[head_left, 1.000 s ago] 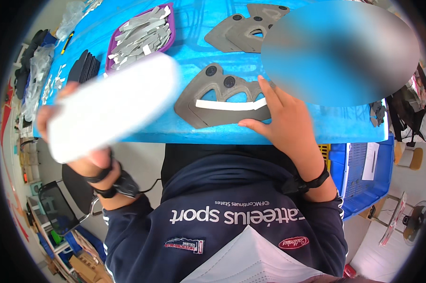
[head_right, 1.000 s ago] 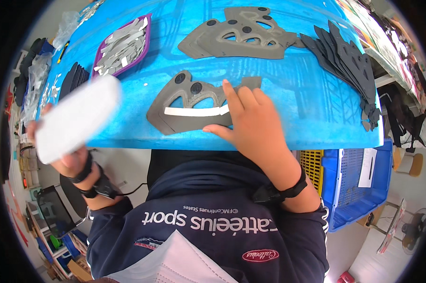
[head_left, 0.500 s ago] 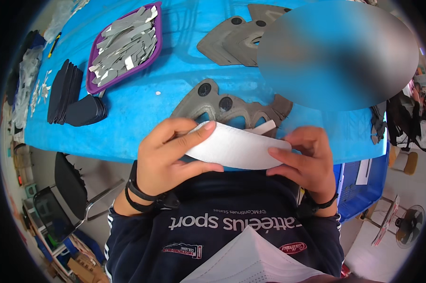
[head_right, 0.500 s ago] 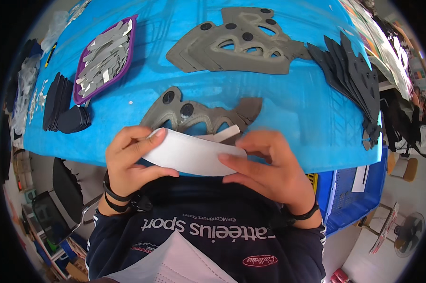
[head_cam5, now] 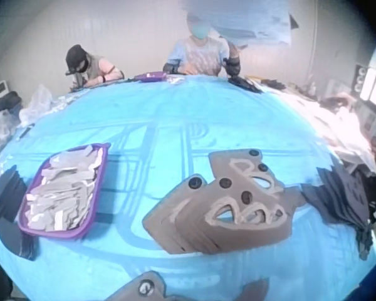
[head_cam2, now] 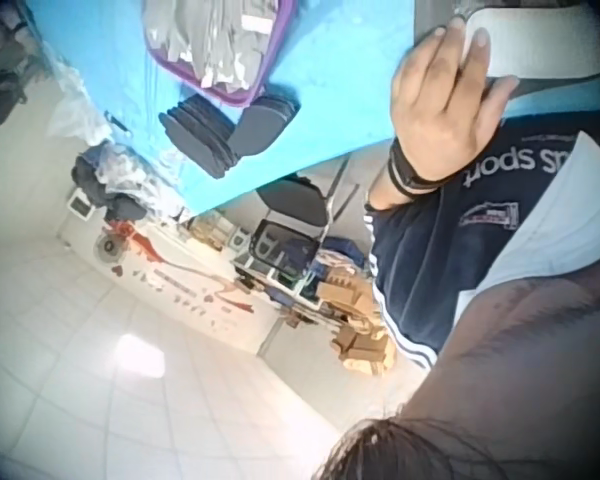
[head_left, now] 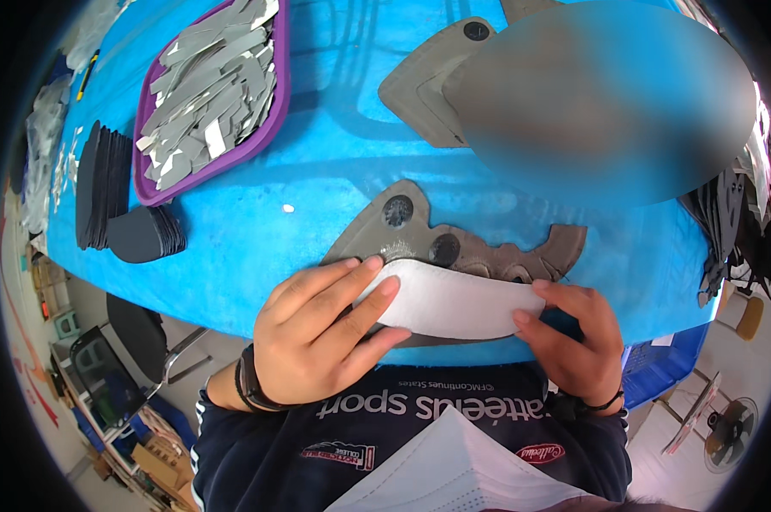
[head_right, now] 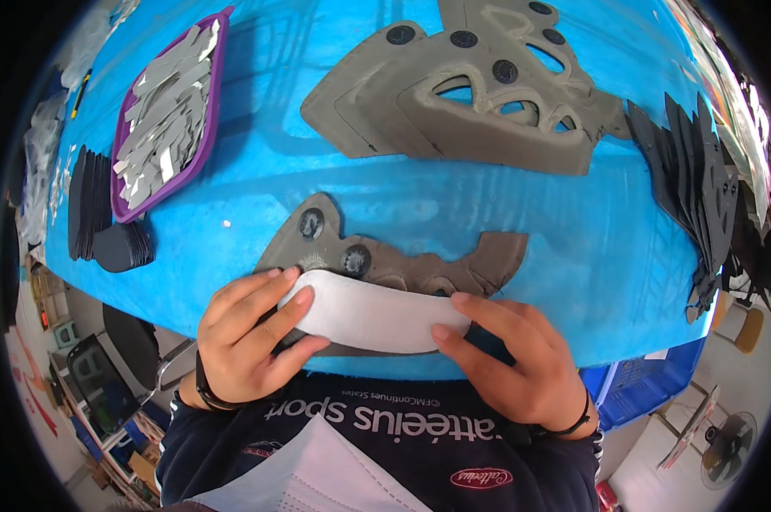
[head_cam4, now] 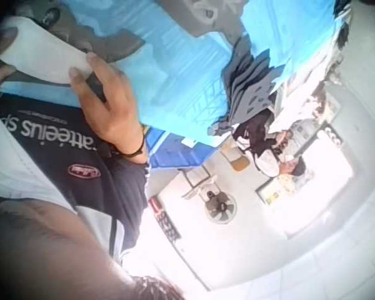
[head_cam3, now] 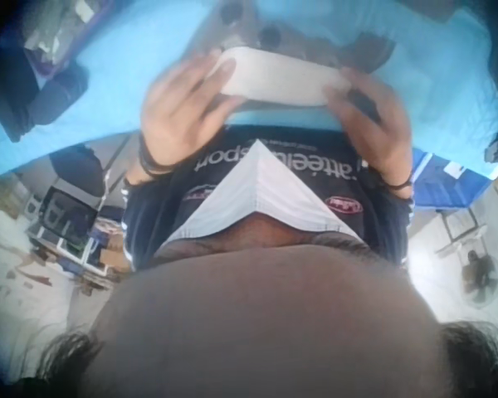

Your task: Applying adhesive strips to black shoe upper components on a workshop table.

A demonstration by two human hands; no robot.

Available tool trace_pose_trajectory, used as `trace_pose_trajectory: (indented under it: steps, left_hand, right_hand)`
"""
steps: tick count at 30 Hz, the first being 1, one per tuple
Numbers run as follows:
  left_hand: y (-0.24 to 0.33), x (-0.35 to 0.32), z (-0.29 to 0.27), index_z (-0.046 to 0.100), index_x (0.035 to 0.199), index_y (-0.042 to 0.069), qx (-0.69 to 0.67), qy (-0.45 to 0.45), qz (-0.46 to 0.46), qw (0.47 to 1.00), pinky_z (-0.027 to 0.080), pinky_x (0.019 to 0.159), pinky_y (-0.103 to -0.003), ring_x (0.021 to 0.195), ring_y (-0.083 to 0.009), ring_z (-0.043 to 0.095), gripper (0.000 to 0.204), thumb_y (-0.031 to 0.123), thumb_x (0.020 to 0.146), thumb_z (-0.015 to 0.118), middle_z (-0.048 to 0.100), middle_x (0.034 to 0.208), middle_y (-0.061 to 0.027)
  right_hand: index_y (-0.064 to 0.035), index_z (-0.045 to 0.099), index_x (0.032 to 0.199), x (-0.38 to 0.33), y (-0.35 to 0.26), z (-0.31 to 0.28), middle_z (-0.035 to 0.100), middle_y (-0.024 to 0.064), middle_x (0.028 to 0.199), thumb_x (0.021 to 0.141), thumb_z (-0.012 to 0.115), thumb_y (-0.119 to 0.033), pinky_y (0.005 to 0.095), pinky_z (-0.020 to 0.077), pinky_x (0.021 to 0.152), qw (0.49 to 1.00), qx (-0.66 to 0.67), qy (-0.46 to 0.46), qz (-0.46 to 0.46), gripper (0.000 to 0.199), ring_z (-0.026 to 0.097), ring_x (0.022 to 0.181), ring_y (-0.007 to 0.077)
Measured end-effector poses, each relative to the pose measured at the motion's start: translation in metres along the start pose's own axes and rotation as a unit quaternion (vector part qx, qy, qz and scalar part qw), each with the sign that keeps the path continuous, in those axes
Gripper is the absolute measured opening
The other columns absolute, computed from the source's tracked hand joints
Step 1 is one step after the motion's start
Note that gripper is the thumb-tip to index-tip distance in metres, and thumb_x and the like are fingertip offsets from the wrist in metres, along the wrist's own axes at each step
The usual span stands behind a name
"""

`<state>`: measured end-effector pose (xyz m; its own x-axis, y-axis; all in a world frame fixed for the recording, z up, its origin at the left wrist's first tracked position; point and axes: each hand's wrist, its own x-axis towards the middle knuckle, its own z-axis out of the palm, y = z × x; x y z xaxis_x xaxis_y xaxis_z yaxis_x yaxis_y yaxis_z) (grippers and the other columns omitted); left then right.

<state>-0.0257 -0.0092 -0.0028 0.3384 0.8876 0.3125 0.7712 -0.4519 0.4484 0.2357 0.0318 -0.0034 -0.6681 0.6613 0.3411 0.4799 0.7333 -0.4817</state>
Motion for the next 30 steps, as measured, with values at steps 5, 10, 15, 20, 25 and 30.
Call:
trace_pose_trajectory:
  steps: [5,10,15,20,25,30]
  left_hand:
    - [-0.003,0.001,0.0018,0.063,0.092,0.001,-0.031,-0.003,-0.012,0.999,0.048,0.069,-0.032,0.083,-0.028,0.058,0.045,0.016,0.051,0.076,0.058,0.096,-0.0146]
    - [-0.0044,0.0009,0.0026,0.062,0.091,0.0,-0.027,-0.007,-0.009,1.0,0.048,0.069,-0.033,0.083,-0.0286,0.058,0.044,0.015,0.051,0.075,0.057,0.098,-0.015]
    - [-0.0014,0.002,0.0033,0.062,0.092,0.0,-0.002,-0.018,-0.012,1.0,0.047,0.07,-0.033,0.083,-0.0282,0.057,0.044,0.015,0.052,0.074,0.055,0.1,-0.0138]
    - [-0.0017,0.0029,0.0047,0.061,0.092,0.0,0.001,-0.03,-0.015,0.999,0.047,0.071,-0.035,0.083,-0.0295,0.056,0.043,0.014,0.053,0.072,0.055,0.101,-0.0135]
    - [0.0013,0.0027,0.0006,0.061,0.092,0.0,0.008,-0.041,-0.015,0.999,0.046,0.073,-0.036,0.086,-0.0301,0.054,0.043,0.013,0.053,0.071,0.055,0.1,-0.0136]
    - [0.0009,0.0032,0.0018,0.061,0.091,0.0,0.017,-0.039,-0.012,0.999,0.045,0.074,-0.036,0.087,-0.0309,0.054,0.041,0.013,0.053,0.071,0.055,0.1,-0.0128]
  right_hand:
    - [-0.0012,0.064,0.088,0.0012,0.005,-0.0001,0.054,0.0168,0.1,0.056,0.065,0.001,0.0258,0.0471,0.057,1.0,-0.011,-0.015,-0.018,0.032,0.055,0.067,0.0207]
    - [-0.0001,0.064,0.088,0.0029,0.0067,-0.0005,0.053,0.0179,0.099,0.057,0.063,-0.001,0.025,0.0474,0.057,0.999,-0.023,-0.035,-0.034,0.031,0.054,0.068,0.0198]
    - [0.0005,0.064,0.087,0.0014,0.0054,0.0013,0.052,0.0162,0.094,0.057,0.062,-0.002,0.0254,0.0483,0.058,1.0,-0.013,-0.016,-0.015,0.03,0.054,0.069,0.02]
    - [0.0014,0.064,0.089,-0.0005,0.0044,0.0021,0.052,0.0161,0.094,0.057,0.061,-0.002,0.0257,0.0483,0.059,0.999,-0.026,-0.019,-0.008,0.032,0.054,0.069,0.0204]
    - [0.0016,0.062,0.093,0.0007,0.0082,0.0043,0.051,0.0166,0.098,0.058,0.059,-0.001,0.0262,0.0476,0.061,1.0,-0.007,-0.013,-0.027,0.035,0.054,0.069,0.0206]
    - [0.0024,0.062,0.093,0.0016,0.0057,0.0047,0.05,0.0158,0.098,0.058,0.059,0.0,0.0265,0.0473,0.062,1.0,-0.01,-0.011,-0.01,0.036,0.054,0.071,0.0206]
